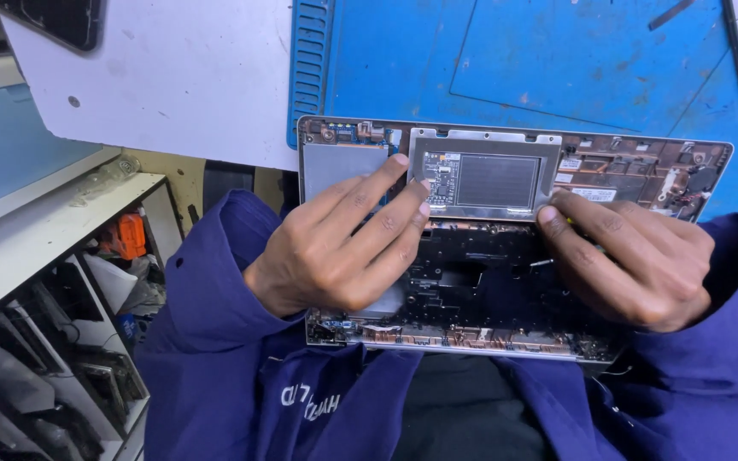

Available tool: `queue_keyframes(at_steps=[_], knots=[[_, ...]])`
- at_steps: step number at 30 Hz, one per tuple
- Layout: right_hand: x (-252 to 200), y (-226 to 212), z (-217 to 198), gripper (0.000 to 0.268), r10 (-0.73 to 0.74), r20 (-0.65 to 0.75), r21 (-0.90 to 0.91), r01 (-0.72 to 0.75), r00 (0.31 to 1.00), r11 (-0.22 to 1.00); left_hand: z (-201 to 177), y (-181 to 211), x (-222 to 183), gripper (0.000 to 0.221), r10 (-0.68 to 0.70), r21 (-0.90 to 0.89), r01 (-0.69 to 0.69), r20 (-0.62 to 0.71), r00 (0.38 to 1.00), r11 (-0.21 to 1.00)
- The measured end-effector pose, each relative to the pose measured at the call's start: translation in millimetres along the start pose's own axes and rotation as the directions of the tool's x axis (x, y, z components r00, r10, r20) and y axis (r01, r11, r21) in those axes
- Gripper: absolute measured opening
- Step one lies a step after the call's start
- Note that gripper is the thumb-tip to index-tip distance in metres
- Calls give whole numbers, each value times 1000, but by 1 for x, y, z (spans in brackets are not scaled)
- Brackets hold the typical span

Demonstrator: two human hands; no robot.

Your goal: Technician disassembling internal laptop components, disconnecting ribbon cables and removing small circuit boards on a repair mat.

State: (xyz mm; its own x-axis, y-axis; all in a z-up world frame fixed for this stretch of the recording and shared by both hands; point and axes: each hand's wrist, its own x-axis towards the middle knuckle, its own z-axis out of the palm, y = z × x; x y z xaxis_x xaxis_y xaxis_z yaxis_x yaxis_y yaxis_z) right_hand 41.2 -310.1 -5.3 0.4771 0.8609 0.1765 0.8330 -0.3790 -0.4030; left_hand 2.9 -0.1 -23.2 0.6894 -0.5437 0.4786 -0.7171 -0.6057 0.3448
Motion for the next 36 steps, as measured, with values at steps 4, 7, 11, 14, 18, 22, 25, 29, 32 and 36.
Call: queue_keyframes(at_steps=[4,7,11,14,18,22,25,29,32,36], knots=[[-1,-1,-3,18,32,20,-8,-31,999,999,0,-1,2,8,-2,39,1,28,1000,999],[-1,-3,-3,19,94,26,14,-94,995,995,1,-1,3,9,-33,38,31,42,999,999],[-1,1,5,14,53,-42,-27,-54,998,998,2,-1,-1,9,-88,0,89,131,987,996],[0,2,5,14,22,-45,-52,-25,999,998,2,-1,-2,7,-94,-24,99,151,984,995],[-5,4,6,19,12,-14,-96,-13,1000,995,1,-1,1,10,-89,-15,93,168,982,996],[-2,3,5,19,12,-31,-86,-14,999,996,3,0,1,9,-94,-6,96,183,979,995],[-1,2,3,20,34,-7,-82,-34,999,996,2,0,1,13,-112,19,110,193,975,994],[-4,3,6,17,39,-5,-100,-39,999,994,2,0,1,13,-122,7,123,203,972,992],[-7,4,8,17,67,-12,-66,-67,998,996,2,0,1,14,-136,-11,141,197,971,990],[-6,4,13,19,88,-60,-42,-90,994,995,2,0,3,15,-141,12,142,194,971,990]])
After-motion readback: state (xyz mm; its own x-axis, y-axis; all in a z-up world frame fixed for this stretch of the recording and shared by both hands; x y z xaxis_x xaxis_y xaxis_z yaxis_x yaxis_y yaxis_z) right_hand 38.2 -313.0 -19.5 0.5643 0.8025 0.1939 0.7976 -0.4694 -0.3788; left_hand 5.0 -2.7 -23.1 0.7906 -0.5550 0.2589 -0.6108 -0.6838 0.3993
